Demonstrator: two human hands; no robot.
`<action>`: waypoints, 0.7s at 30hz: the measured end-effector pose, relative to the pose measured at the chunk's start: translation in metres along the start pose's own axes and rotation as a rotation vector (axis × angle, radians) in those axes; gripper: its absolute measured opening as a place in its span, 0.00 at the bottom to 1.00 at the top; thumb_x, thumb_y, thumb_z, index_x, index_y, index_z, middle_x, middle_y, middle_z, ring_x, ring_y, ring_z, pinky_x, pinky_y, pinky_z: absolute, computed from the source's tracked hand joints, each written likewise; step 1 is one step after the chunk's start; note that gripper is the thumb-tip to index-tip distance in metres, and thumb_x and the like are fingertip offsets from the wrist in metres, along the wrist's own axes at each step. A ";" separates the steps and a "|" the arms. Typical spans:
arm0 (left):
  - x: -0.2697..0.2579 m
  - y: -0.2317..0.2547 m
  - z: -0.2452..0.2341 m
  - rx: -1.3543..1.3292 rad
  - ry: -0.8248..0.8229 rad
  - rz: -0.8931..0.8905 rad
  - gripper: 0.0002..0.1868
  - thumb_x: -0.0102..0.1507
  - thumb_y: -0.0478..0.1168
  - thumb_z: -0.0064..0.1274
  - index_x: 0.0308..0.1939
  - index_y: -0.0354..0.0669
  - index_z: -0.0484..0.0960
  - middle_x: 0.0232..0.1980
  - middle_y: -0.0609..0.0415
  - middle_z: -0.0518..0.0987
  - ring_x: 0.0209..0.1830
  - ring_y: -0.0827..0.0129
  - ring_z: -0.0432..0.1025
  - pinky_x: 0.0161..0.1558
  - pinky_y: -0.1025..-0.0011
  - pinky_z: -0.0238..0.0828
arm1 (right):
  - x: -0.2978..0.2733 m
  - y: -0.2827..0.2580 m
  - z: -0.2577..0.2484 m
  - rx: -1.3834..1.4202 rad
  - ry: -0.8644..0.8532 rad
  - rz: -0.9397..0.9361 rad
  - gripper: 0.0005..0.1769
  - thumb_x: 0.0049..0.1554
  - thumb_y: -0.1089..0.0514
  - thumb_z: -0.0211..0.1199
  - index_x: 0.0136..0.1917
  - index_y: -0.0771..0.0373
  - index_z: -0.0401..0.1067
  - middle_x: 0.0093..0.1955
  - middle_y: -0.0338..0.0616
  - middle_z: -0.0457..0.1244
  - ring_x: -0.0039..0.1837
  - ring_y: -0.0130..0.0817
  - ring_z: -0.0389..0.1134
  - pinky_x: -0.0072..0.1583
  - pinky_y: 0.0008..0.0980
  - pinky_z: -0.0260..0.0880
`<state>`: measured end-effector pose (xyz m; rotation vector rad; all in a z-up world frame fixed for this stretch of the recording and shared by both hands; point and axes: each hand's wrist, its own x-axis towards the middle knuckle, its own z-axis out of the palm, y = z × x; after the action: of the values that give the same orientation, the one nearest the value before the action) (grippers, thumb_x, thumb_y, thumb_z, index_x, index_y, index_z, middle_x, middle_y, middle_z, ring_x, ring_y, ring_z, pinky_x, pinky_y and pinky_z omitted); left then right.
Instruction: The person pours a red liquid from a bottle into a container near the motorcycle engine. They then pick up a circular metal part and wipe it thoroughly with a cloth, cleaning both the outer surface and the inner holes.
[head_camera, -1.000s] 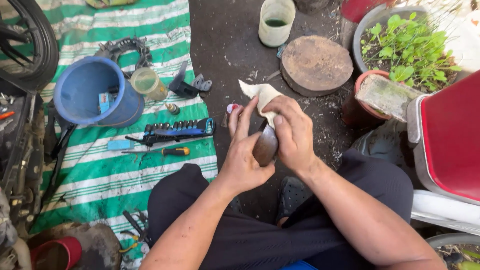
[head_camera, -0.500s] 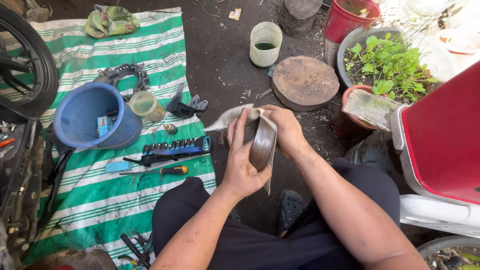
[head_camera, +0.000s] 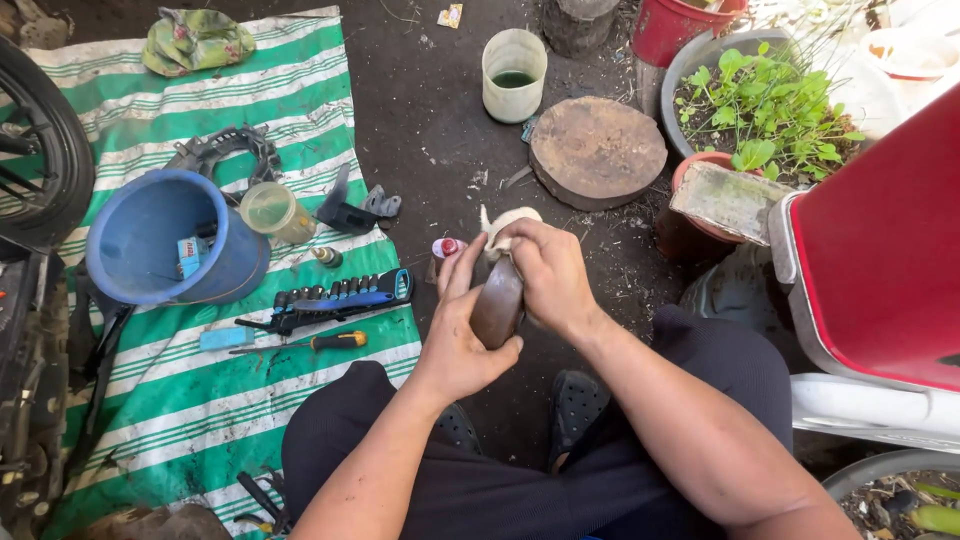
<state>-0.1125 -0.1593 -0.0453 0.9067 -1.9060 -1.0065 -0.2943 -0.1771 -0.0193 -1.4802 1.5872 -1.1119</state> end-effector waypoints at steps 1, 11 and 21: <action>-0.002 0.001 0.002 -0.003 0.010 -0.011 0.35 0.43 0.40 0.74 0.55 0.38 0.90 0.89 0.34 0.58 0.86 0.30 0.50 0.84 0.37 0.41 | -0.007 -0.004 0.001 -0.036 0.041 -0.209 0.18 0.58 0.56 0.53 0.49 0.55 0.84 0.47 0.50 0.75 0.55 0.58 0.77 0.63 0.53 0.74; 0.004 0.017 0.013 0.025 0.139 0.090 0.32 0.45 0.36 0.67 0.55 0.33 0.87 0.91 0.29 0.48 0.87 0.25 0.45 0.85 0.35 0.40 | -0.004 -0.009 -0.005 0.094 -0.032 -0.416 0.19 0.64 0.54 0.53 0.53 0.63 0.84 0.54 0.52 0.73 0.67 0.56 0.74 0.70 0.56 0.68; 0.005 0.025 0.003 0.035 0.162 0.197 0.30 0.50 0.43 0.72 0.56 0.36 0.87 0.93 0.37 0.47 0.91 0.35 0.41 0.88 0.42 0.32 | 0.015 0.110 0.029 0.544 0.037 -0.075 0.17 0.65 0.62 0.58 0.64 0.69 0.79 0.52 0.54 0.70 0.58 0.35 0.76 0.65 0.25 0.66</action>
<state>-0.1232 -0.1519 -0.0234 0.7784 -1.8400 -0.7627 -0.3140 -0.1972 -0.1307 -1.1604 1.1289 -1.4768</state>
